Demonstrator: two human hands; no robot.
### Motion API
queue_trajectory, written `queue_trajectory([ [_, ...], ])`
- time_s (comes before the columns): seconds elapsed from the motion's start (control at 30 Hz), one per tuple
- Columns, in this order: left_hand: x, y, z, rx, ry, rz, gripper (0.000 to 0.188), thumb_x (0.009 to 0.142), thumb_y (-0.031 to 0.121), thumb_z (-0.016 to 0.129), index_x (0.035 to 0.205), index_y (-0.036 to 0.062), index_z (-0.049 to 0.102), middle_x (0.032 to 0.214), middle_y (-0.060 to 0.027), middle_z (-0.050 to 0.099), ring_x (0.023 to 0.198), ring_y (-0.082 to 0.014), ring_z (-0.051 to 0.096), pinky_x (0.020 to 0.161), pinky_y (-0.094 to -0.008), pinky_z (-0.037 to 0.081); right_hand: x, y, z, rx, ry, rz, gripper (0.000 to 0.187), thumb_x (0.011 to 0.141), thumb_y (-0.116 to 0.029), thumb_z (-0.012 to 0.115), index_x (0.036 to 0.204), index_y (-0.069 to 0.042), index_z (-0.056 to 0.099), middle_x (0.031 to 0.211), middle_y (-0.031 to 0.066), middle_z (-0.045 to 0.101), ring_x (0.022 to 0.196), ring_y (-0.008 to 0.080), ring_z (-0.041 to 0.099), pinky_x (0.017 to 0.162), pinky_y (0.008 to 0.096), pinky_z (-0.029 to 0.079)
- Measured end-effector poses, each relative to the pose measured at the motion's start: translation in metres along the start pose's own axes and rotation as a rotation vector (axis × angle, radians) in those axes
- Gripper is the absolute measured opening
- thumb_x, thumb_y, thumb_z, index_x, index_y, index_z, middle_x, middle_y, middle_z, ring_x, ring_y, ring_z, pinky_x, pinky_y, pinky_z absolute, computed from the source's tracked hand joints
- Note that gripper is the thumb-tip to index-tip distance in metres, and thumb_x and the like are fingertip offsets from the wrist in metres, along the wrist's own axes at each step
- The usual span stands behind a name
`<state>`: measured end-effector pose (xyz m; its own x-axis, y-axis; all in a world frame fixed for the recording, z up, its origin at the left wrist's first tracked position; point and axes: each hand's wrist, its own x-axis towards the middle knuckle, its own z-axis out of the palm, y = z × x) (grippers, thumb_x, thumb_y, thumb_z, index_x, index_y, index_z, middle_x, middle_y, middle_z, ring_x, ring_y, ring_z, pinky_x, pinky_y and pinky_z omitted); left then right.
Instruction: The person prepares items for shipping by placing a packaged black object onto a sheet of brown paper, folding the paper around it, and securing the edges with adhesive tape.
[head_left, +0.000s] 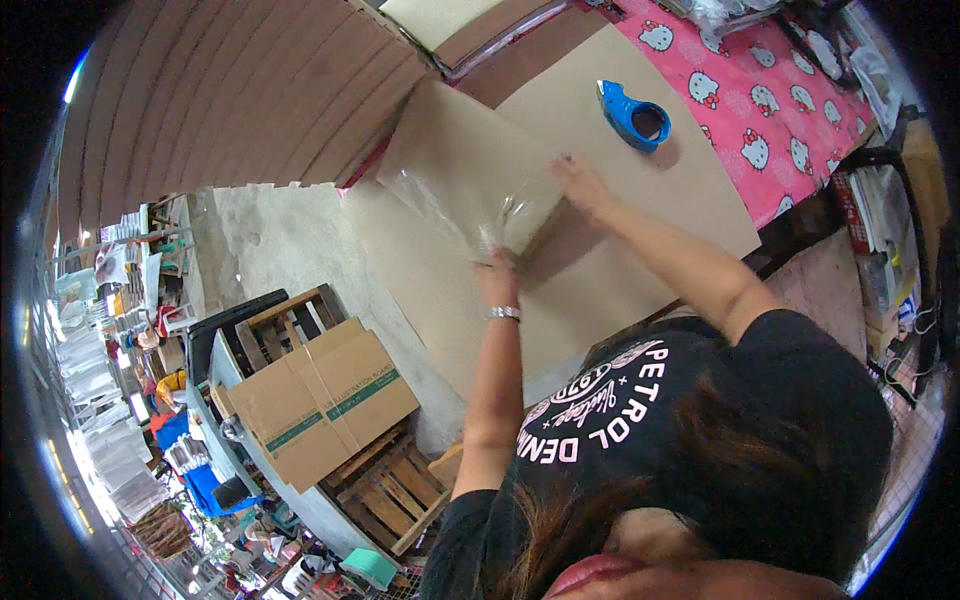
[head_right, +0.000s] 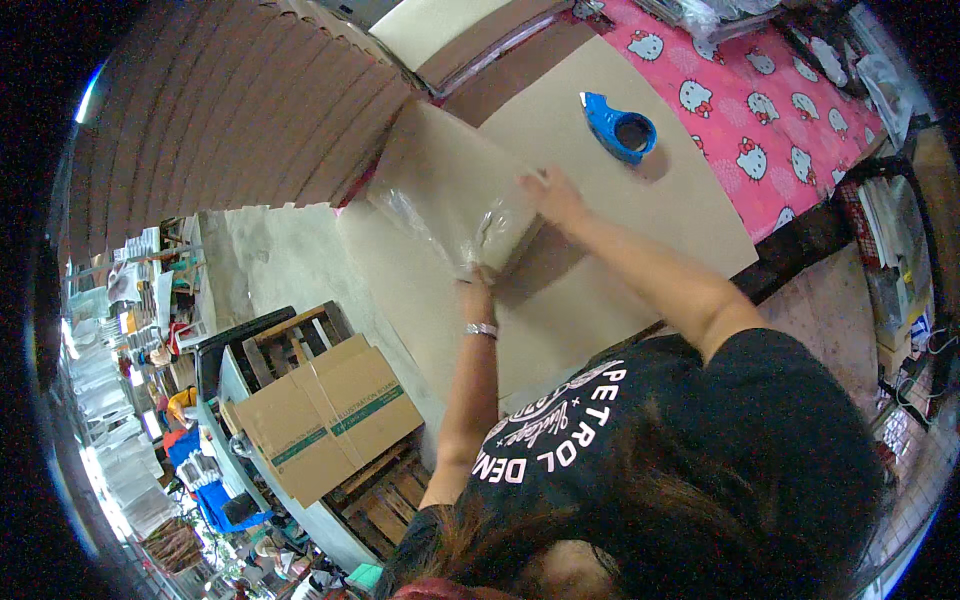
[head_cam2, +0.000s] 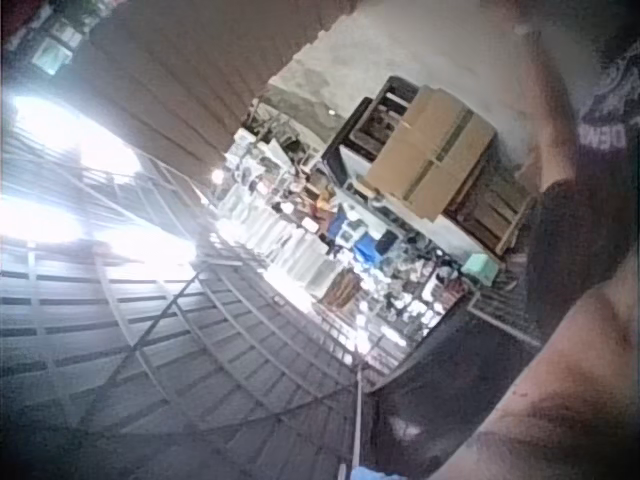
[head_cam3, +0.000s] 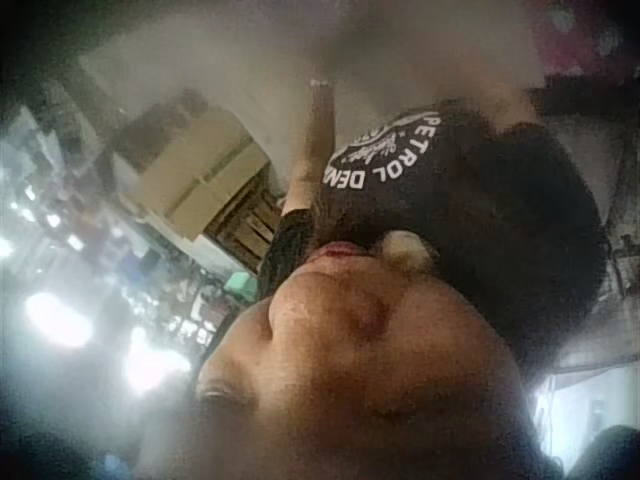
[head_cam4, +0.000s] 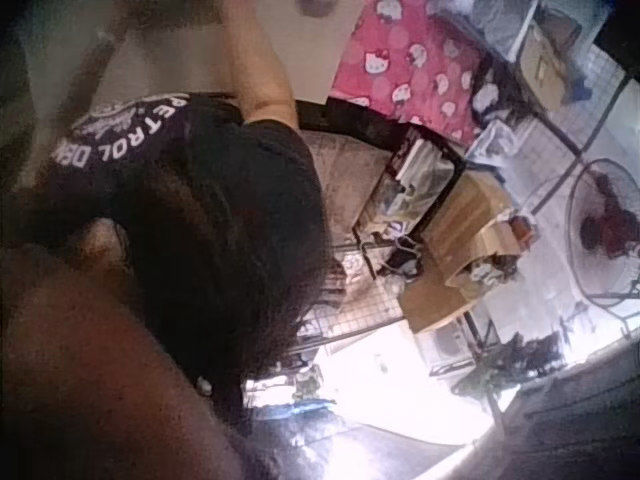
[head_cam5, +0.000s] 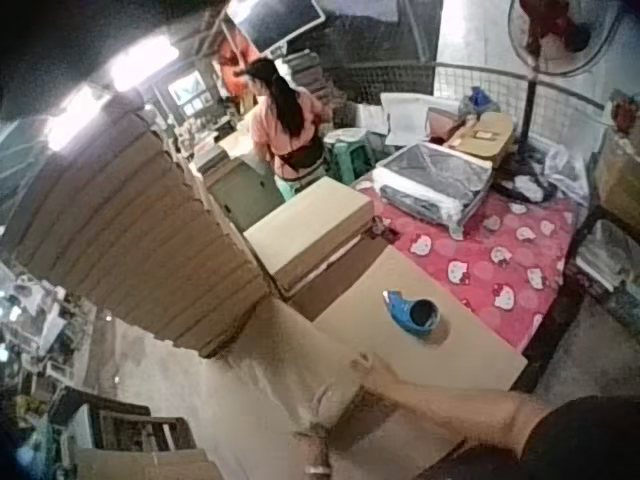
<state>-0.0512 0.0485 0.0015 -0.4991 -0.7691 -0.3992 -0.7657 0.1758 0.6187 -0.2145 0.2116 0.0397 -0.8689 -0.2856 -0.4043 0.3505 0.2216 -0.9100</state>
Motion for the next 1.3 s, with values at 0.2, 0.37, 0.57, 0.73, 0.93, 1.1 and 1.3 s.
queue_trajectory([
  [0.2, -0.036, 0.005, -0.002, -1.093, -0.899, -0.196, 0.062, 0.091, 0.054, 0.038, 0.132, 0.0088, 0.042, 0.136, -0.0105, 0.044, 0.121, -0.0399, 0.042, 0.099, -0.0601, 0.032, -0.068, -0.111, -0.107, 0.083, -0.006, -0.306, 0.061, 0.090, -0.053, 0.041, 0.132, -0.008, 0.041, 0.120, 0.0083, 0.052, 0.102, 0.0181, 0.049, 0.085, 0.0396, 0.040],
  [0.37, 0.073, 0.011, -0.160, -1.526, -0.545, -0.095, 0.095, 0.074, 0.079, 0.037, 0.142, 0.0135, 0.026, 0.145, -0.0185, 0.028, 0.134, -0.0401, 0.021, 0.105, -0.0630, 0.017, -0.124, -0.053, -0.095, 0.738, -0.286, 0.635, 0.079, 0.086, -0.055, 0.047, 0.146, -0.019, 0.011, 0.145, 0.0135, 0.024, 0.132, 0.0306, 0.026, 0.104, 0.0482, 0.027],
  [0.57, 0.093, -0.063, -0.214, -0.691, -0.330, -0.347, 0.059, 0.081, 0.031, 0.054, 0.133, 0.0073, 0.039, 0.123, -0.0153, 0.052, 0.114, -0.0323, 0.049, 0.094, -0.0509, 0.043, -0.117, -0.003, -0.079, 0.022, -0.186, 0.109, 0.097, 0.073, -0.016, 0.072, 0.146, -0.011, 0.009, 0.145, 0.0162, 0.026, 0.133, 0.0282, 0.026, 0.108, 0.0407, 0.024],
  [0.73, 0.031, 0.013, -0.135, -0.514, -0.396, -0.312, 0.078, 0.072, 0.013, 0.061, 0.140, 0.0019, 0.024, 0.114, -0.0120, 0.056, 0.104, -0.0255, 0.056, 0.086, -0.0463, 0.048, -0.032, -0.100, -0.191, -0.110, -0.273, -0.220, 0.090, 0.072, -0.020, 0.074, 0.144, -0.005, 0.022, 0.136, 0.0189, 0.040, 0.124, 0.0252, 0.041, 0.104, 0.0340, 0.031],
  [0.93, 0.079, 0.253, -0.047, -0.751, -0.505, 0.287, 0.059, 0.078, 0.003, 0.064, 0.130, -0.0002, 0.036, 0.123, -0.0086, 0.050, 0.112, -0.0187, 0.050, 0.095, -0.0297, 0.041, 0.106, -0.258, -0.286, -0.319, -0.190, -0.518, 0.072, 0.080, -0.037, 0.066, 0.139, -0.009, 0.035, 0.123, 0.0127, 0.053, 0.111, 0.0231, 0.052, 0.095, 0.0335, 0.040],
  [1.1, 0.155, 0.389, -0.033, -0.694, -0.284, 0.465, 0.061, 0.083, 0.004, 0.063, 0.136, 0.0000, 0.031, 0.119, -0.0089, 0.052, 0.099, -0.0160, 0.055, 0.080, -0.0262, 0.048, 0.289, -0.313, -0.283, -0.484, -0.074, -1.014, 0.084, 0.076, -0.031, 0.070, 0.140, 0.002, 0.026, 0.130, 0.0186, 0.047, 0.115, 0.0242, 0.047, 0.097, 0.0324, 0.038],
  [1.3, 0.316, 0.414, 0.027, 0.988, 0.577, 1.250, 0.053, 0.093, 0.027, 0.045, 0.136, -0.0021, 0.033, 0.122, -0.0276, 0.048, 0.110, -0.0367, 0.048, 0.095, -0.0438, 0.039, 0.490, -0.245, -0.253, -0.818, 0.333, -0.770, 0.086, 0.076, -0.057, 0.061, 0.138, -0.005, 0.034, 0.136, 0.0227, 0.041, 0.125, 0.0344, 0.041, 0.103, 0.0389, 0.034],
])
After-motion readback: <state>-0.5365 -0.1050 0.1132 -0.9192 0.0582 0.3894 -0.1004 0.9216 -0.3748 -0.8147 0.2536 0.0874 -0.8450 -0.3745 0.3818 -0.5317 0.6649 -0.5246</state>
